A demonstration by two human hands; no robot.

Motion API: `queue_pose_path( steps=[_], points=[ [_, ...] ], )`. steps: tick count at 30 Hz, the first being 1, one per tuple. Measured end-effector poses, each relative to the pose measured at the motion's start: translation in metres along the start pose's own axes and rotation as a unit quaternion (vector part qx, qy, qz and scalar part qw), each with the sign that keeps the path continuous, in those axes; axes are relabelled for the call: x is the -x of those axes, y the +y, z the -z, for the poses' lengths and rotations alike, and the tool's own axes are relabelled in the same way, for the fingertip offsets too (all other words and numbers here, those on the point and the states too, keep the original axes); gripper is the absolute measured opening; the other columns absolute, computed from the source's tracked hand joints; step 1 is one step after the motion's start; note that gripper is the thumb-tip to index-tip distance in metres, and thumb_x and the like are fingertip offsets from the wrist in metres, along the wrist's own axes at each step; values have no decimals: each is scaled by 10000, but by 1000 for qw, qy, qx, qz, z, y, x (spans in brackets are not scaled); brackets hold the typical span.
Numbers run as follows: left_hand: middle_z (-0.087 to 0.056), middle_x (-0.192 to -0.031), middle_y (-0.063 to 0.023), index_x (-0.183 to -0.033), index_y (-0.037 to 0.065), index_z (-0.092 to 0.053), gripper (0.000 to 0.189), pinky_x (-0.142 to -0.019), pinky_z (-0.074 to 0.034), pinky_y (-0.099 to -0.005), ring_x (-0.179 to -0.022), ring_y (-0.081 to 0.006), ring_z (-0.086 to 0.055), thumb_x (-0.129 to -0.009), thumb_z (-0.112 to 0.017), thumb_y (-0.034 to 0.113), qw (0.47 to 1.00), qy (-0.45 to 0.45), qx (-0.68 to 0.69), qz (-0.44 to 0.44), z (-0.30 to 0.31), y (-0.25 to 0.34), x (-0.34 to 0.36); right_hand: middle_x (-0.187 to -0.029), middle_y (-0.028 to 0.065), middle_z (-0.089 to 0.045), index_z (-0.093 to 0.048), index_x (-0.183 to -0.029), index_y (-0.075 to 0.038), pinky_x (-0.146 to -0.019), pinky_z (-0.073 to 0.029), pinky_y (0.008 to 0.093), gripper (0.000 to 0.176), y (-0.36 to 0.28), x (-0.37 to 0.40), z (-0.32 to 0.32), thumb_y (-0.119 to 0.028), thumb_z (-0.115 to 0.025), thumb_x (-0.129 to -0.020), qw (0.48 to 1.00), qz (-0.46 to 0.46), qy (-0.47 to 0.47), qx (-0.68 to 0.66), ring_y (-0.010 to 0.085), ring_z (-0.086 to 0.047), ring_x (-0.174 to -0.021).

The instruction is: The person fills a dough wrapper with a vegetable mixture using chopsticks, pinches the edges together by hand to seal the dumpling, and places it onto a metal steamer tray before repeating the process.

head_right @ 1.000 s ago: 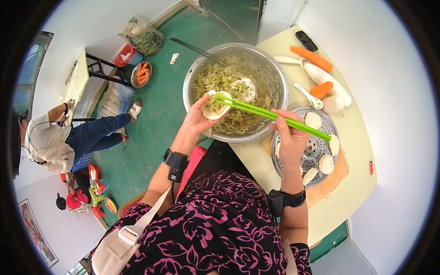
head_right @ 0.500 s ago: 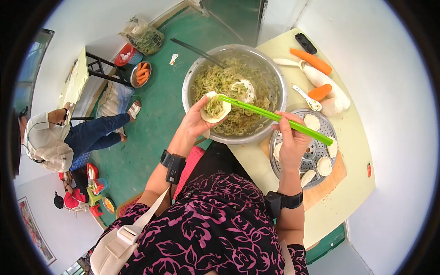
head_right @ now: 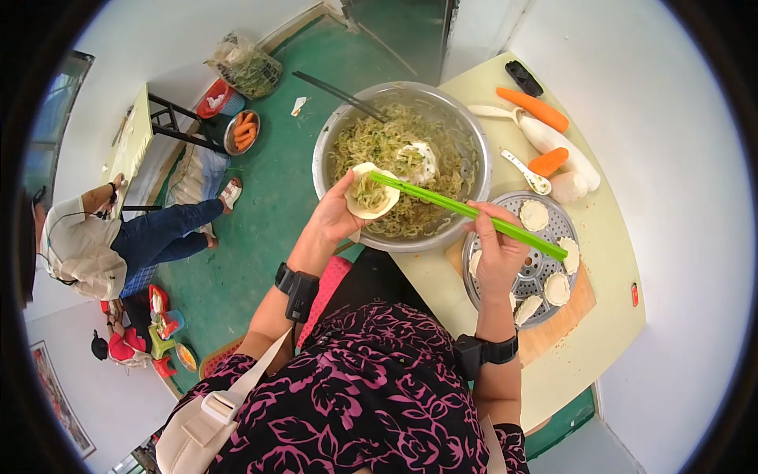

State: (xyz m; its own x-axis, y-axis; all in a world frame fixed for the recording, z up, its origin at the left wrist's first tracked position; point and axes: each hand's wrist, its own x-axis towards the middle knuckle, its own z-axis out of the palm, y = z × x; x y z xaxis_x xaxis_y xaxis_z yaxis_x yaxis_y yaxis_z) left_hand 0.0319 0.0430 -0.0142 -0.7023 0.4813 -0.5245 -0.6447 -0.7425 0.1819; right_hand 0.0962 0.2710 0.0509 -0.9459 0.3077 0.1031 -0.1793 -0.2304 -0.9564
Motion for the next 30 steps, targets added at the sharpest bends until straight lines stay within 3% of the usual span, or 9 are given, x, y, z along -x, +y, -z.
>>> queue_pose_path(
  steps=[6,9,12,21,27,30],
  points=[
    [-435,-1206,-154,-1199,57,-384,436,-863,-429,-472,-1091,-293,-457,-916,-278,372,1000,-9,-12,3,-9,-4,3,-898,103,-592,-579,-909,11,-644,-479,233,111,11,4,-13,-7,-521,-816,999,-13,-35,16,131,-565,-767],
    [-429,-1212,-153,-1197,60,-386,441,-859,-426,-482,-1094,-301,-452,-916,-272,380,1000,7,-24,-3,-8,-3,3,-893,102,-591,-579,-907,13,-643,-480,233,111,3,5,-14,-7,-526,-813,1000,-9,4,16,132,-566,-762],
    [-426,-1213,-151,-1197,67,-385,445,-856,-425,-480,-1091,-298,-450,-914,-271,391,999,31,-17,-12,-12,-5,3,-892,106,-591,-576,-910,15,-641,-484,234,111,1,6,-17,-10,-528,-812,999,-13,-50,-4,132,-568,-757],
    [-422,-1224,-131,-1203,84,-386,462,-881,-398,-468,-1114,-293,-424,-910,-257,417,998,19,55,-20,-9,-5,3,-890,112,-594,-568,-914,14,-640,-489,236,114,8,9,-15,-29,-530,-817,1000,-14,3,-1,133,-572,-738],
    [-409,-1244,-115,-1216,90,-375,467,-931,-339,-466,-1132,-286,-408,-907,-260,421,996,11,82,-26,-5,-3,0,-889,117,-599,-562,-921,7,-659,-495,245,114,15,14,-3,-35,-522,-823,999,-26,-35,11,137,-574,-745],
    [-404,-1248,-116,-1217,89,-373,465,-942,-324,-470,-1142,-286,-397,-906,-268,419,994,13,102,-30,-5,-4,1,-891,116,-600,-562,-917,5,-656,-497,248,109,25,13,0,-32,-521,-823,999,-51,5,-5,137,-574,-753]
  ],
)
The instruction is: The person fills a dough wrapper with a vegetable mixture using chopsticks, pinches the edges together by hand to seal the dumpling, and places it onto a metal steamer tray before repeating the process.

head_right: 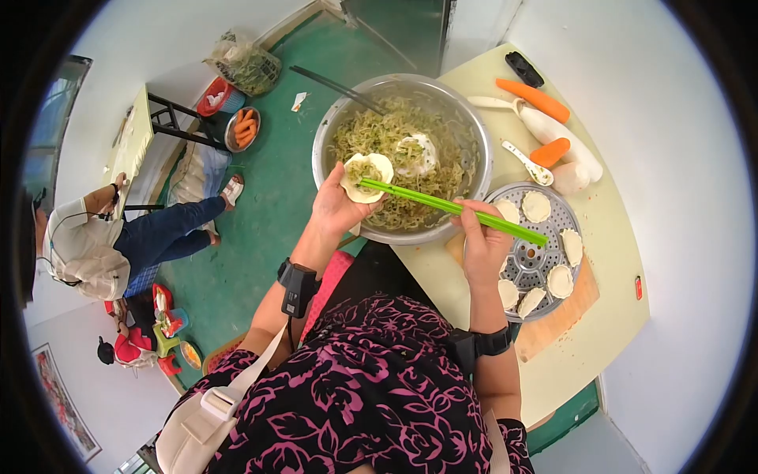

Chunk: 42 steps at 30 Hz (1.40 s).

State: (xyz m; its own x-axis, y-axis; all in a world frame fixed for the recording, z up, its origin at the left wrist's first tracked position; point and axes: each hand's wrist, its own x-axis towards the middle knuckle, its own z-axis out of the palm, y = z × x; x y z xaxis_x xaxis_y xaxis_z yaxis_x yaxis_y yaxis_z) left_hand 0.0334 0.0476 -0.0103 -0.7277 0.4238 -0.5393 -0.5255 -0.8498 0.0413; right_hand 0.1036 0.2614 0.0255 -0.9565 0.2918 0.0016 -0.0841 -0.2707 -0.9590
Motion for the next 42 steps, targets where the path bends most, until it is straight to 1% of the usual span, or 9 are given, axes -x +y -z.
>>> queue_pose_path(
  steps=[7,9,15,18,21,25,33,36,42],
  points=[
    [-397,-1253,-118,-1211,89,-376,462,-952,-311,-480,-1155,-294,-379,-901,-284,419,999,17,18,-27,-3,-5,0,-907,115,-598,-565,-928,-9,-646,-503,252,116,-1,0,4,-61,-518,-836,996,-27,23,-80,141,-576,-772],
    [-394,-1255,-119,-1216,96,-373,467,-955,-311,-478,-1157,-294,-375,-899,-282,427,999,-5,42,-32,0,-7,-3,-910,117,-598,-566,-928,-15,-642,-504,252,115,-5,-3,4,-65,-515,-839,992,-27,47,-110,145,-578,-776],
    [-387,-1261,-118,-1233,106,-361,489,-960,-315,-466,-1163,-292,-370,-896,-262,448,997,-22,48,-63,-5,-16,-3,-919,119,-593,-556,-944,-18,-626,-508,257,122,9,1,-2,-61,-505,-843,991,-66,66,-99,148,-577,-779],
    [-382,-1266,-117,-1232,101,-360,496,-963,-313,-459,-1165,-290,-369,-897,-253,451,996,-14,59,-69,-2,-17,-3,-928,123,-590,-551,-952,-15,-618,-510,259,127,4,4,1,-61,-504,-843,990,-18,93,-104,147,-576,-776],
    [-370,-1275,-132,-1241,83,-345,501,-966,-308,-461,-1170,-299,-364,-902,-240,437,992,0,76,-100,2,-16,-6,-932,125,-587,-553,-943,-11,-623,-511,260,122,-2,12,8,-57,-508,-839,991,14,124,-48,142,-573,-777],
    [-353,-1288,-140,-1253,74,-324,505,-972,-298,-469,-1186,-307,-346,-907,-218,426,987,4,85,-135,1,-17,-8,-928,122,-588,-556,-935,-5,-640,-507,253,118,-5,21,7,-46,-514,-833,994,39,105,15,134,-568,-774],
    [-368,-1282,-116,-1240,88,-340,487,-985,-283,-463,-1191,-291,-343,-905,-240,428,989,0,91,-119,-1,-19,-8,-933,123,-586,-554,-934,1,-671,-497,245,121,-8,23,0,-1,-509,-822,992,71,29,97,143,-569,-798],
    [-385,-1269,-105,-1230,98,-355,476,-980,-292,-460,-1180,-280,-358,-903,-251,428,992,19,75,-99,-1,-21,-8,-945,130,-581,-556,-925,1,-677,-491,245,120,-6,22,-8,18,-510,-815,995,93,1,49,156,-568,-818],
    [-405,-1254,-94,-1222,107,-371,463,-954,-327,-458,-1163,-273,-380,-903,-264,424,995,37,45,-83,-5,-24,-4,-951,137,-578,-558,-908,5,-705,-482,257,113,-4,20,-9,31,-512,-809,993,91,-49,51,172,-566,-845]
  ],
)
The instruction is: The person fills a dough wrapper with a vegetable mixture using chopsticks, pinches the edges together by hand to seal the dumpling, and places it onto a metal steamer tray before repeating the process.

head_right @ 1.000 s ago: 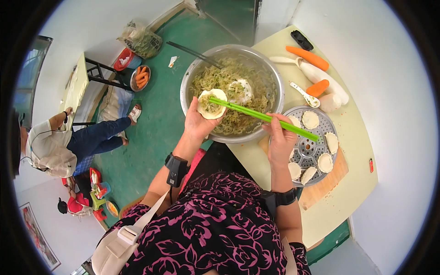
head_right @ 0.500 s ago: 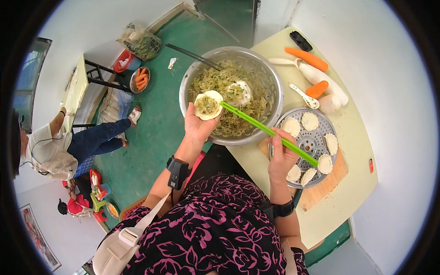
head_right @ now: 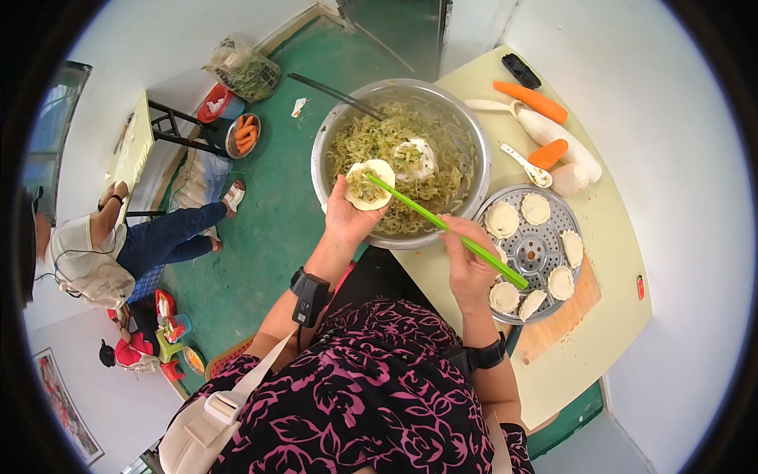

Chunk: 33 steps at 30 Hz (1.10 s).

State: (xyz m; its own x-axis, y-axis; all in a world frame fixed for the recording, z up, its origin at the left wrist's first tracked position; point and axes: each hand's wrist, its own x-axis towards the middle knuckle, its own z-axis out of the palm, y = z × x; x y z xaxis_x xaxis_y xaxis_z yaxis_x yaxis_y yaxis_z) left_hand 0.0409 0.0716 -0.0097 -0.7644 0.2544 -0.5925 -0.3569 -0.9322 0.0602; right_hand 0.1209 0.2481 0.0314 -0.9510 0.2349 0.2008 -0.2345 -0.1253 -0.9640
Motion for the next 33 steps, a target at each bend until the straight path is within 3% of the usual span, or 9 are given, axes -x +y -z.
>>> queue_pose_path(
  steps=[3,9,18,21,24,28,33],
  points=[
    [-413,-1247,-94,-1218,107,-378,459,-949,-333,-455,-1156,-271,-388,-902,-270,423,1000,4,-6,3,1,0,0,-945,139,-579,-558,-907,7,-710,-479,256,117,8,-1,2,41,-515,-803,998,32,-14,54,176,-568,-842],
    [-416,-1242,-91,-1213,111,-383,452,-948,-334,-449,-1147,-268,-397,-902,-273,422,1000,-8,15,9,4,1,-2,-925,135,-585,-562,-905,10,-718,-468,253,123,-11,-6,1,50,-522,-795,999,18,36,-1,172,-572,-836],
    [-430,-1228,-89,-1209,101,-383,454,-947,-338,-442,-1144,-265,-400,-904,-272,418,1000,-21,4,4,5,0,-2,-915,117,-590,-568,-907,7,-689,-464,248,122,4,-4,-2,40,-524,-799,995,61,-6,80,151,-574,-766],
    [-433,-1225,-88,-1211,98,-381,457,-947,-340,-441,-1142,-264,-404,-903,-277,419,1000,-18,5,2,4,1,-1,-900,107,-592,-572,-905,13,-678,-467,247,105,-8,-6,2,9,-515,-817,996,4,83,34,132,-563,-736],
    [-410,-1245,-104,-1223,87,-364,466,-949,-335,-452,-1145,-276,-398,-906,-273,416,999,-7,-26,-20,5,5,-1,-872,97,-592,-569,-904,26,-668,-466,236,106,1,-7,22,-15,-503,-832,979,-40,184,83,121,-557,-722],
    [-393,-1257,-120,-1233,80,-344,470,-946,-339,-459,-1147,-287,-393,-906,-281,411,998,1,-63,-32,5,6,2,-831,54,-579,-576,-909,18,-630,-431,199,116,42,4,44,-50,-548,-819,968,-104,187,133,92,-521,-686],
    [-391,-1256,-125,-1232,82,-343,470,-927,-360,-465,-1144,-290,-397,-903,-296,414,997,-23,-66,-10,-3,2,8,-865,38,-570,-580,-972,3,-732,-401,228,219,89,11,47,-86,-614,-775,960,-150,199,129,87,-496,-785]
  ],
)
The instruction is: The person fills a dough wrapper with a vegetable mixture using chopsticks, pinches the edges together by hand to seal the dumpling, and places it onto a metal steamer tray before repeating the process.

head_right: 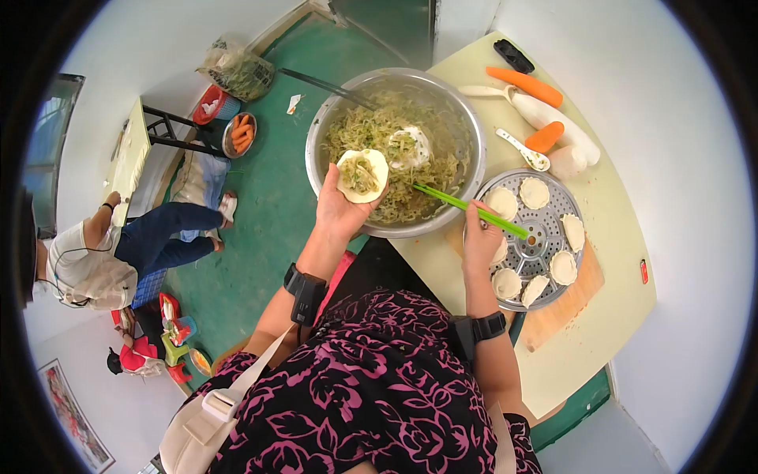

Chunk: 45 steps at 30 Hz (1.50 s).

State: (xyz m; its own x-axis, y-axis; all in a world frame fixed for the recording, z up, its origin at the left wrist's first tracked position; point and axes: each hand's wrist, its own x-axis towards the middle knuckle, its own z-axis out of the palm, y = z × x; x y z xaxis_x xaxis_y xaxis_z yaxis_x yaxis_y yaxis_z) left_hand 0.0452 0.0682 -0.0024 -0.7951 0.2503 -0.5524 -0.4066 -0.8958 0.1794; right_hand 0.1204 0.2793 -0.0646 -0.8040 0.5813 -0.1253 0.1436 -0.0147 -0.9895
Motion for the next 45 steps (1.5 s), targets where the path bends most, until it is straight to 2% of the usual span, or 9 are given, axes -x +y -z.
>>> queue_pose_path(
  steps=[4,10,13,17,19,22,31,38,45],
  points=[
    [-418,-1236,-124,-1215,82,-370,458,-913,-370,-467,-1134,-280,-413,-900,-316,409,999,-16,-31,38,-3,-2,8,-956,44,-548,-538,-1068,-14,-729,-407,221,345,4,10,-4,-95,-640,-749,990,-69,-96,-77,93,-494,-829],
    [-464,-1194,-117,-1196,82,-398,448,-843,-434,-453,-1072,-270,-479,-894,-338,408,981,-73,-103,148,-7,16,15,-909,42,-539,-518,-1086,-28,-663,-412,212,335,-11,24,29,-82,-604,-767,964,-161,-209,17,77,-496,-799],
    [-481,-1173,-126,-1197,69,-393,466,-803,-470,-440,-1048,-272,-501,-892,-336,417,976,-79,-108,174,-10,21,19,-900,27,-528,-512,-1084,-33,-684,-412,218,298,-39,28,38,-97,-565,-798,868,-207,-436,120,78,-498,-820],
    [-461,-1190,-135,-1222,63,-364,503,-850,-443,-444,-1079,-268,-476,-897,-290,440,956,-145,-124,221,-4,17,18,-998,75,-488,-503,-1088,-40,-774,-406,277,310,-87,38,-7,-149,-556,-802,931,44,-355,70,167,-490,-913],
    [-457,-1194,-134,-1225,65,-363,509,-847,-445,-447,-1081,-269,-474,-898,-275,446,951,-154,-125,237,-9,8,22,-1055,104,-459,-499,-1096,-50,-825,-390,310,338,-98,31,-27,-191,-567,-797,927,191,-286,153,225,-467,-972],
    [-429,-1219,-132,-1235,67,-351,520,-874,-418,-472,-1100,-280,-455,-894,-276,452,960,-115,-138,216,-18,-1,29,-1091,133,-418,-492,-1105,-55,-859,-369,351,393,-95,28,-38,-255,-584,-781,906,271,-268,186,291,-423,-1012],
    [-448,-1203,-112,-1235,81,-356,516,-842,-444,-448,-1066,-254,-485,-892,-285,459,950,-119,-198,212,-12,0,31,-1100,133,-429,-556,-1014,-54,-875,-351,362,319,-90,25,-36,-244,-608,-763,879,311,-297,207,292,-409,-1048],
    [-499,-1152,-100,-1221,83,-380,552,-724,-493,-424,-987,-251,-540,-886,-240,499,928,-145,-237,246,-10,8,25,-911,67,-521,-593,-850,-18,-702,-410,246,119,-90,17,-25,-10,-600,-732,951,132,-279,-27,159,-513,-771],
    [-527,-1098,-139,-1195,53,-399,573,-569,-539,-402,-920,-270,-578,-867,-293,511,927,-106,-221,285,-16,12,29,-812,36,-514,-588,-884,-31,-665,-397,242,251,-91,17,-10,-63,-685,-655,934,170,-300,92,140,-501,-756]
  ],
)
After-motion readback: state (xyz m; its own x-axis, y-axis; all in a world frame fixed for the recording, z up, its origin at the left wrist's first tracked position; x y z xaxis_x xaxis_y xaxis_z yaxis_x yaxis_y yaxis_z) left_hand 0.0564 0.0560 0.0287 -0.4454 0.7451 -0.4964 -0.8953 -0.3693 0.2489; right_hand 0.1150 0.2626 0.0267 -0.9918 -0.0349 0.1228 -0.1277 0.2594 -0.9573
